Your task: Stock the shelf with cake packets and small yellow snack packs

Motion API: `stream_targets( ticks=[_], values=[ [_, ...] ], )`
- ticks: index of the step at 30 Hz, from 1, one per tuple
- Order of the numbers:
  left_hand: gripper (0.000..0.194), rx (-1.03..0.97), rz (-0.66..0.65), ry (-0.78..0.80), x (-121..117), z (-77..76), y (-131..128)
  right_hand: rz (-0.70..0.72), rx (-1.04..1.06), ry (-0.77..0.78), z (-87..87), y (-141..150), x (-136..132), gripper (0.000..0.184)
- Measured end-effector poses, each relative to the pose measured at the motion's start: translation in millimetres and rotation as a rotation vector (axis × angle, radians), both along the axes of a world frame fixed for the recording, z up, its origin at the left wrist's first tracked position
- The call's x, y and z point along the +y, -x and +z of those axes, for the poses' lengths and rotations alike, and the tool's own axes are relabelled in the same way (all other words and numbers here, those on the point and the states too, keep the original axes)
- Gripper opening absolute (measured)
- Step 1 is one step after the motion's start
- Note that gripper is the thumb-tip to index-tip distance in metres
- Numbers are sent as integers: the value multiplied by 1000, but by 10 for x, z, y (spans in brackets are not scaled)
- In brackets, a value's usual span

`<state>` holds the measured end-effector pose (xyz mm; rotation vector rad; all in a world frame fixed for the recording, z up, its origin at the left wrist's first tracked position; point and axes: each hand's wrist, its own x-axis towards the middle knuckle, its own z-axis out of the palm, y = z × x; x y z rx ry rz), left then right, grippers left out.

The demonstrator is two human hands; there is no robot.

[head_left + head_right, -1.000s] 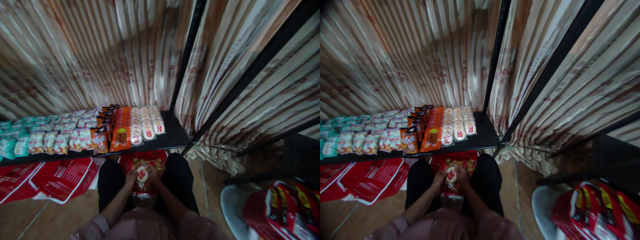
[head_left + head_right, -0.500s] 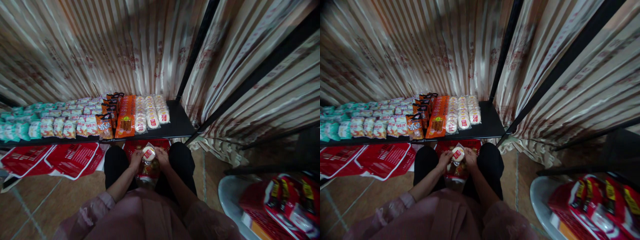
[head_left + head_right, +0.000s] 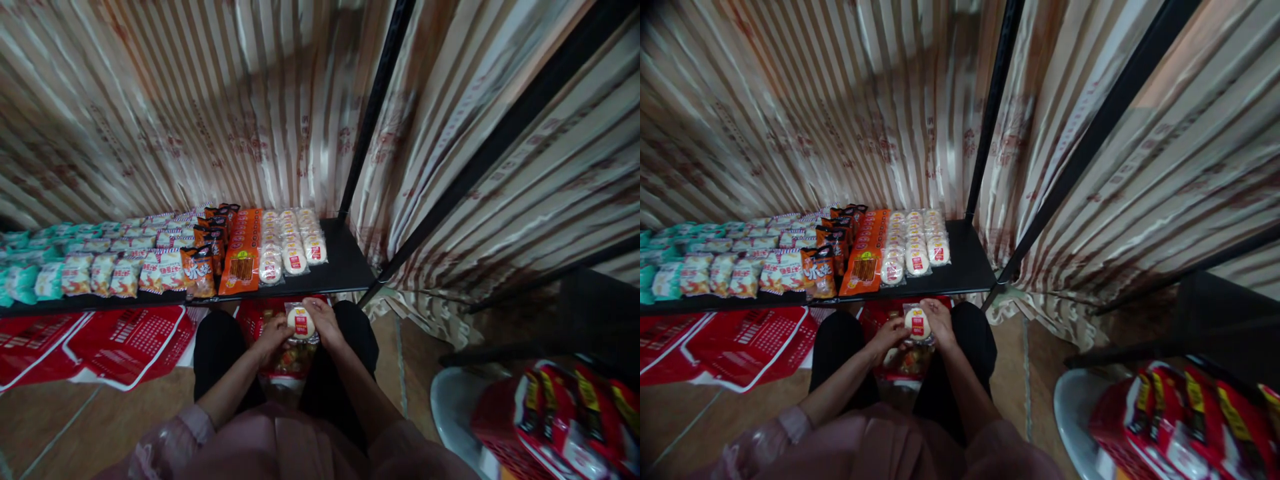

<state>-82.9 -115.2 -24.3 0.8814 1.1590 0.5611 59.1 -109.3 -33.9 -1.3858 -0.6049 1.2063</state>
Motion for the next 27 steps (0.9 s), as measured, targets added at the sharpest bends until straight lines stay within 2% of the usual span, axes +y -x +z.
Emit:
stream_targets(
  ticks=[4, 10, 15, 20, 27],
  values=[
    [13, 82, 57, -50, 36, -7, -54, 39, 67, 16, 76, -28, 21, 52],
    [8, 23, 128, -113, 89, 21, -189, 44, 45, -55, 121, -128, -20, 56],
    [12, -19, 163, -125, 151, 55, -265, 16, -29, -129, 39, -181, -28, 54],
    [8, -11, 185, -143, 225, 129, -308, 23, -181, -169, -75, -195, -22, 45],
    [9, 75, 148, -214, 364, 143, -411, -30, -256, -164, -61, -279, 55, 46]
  ],
)
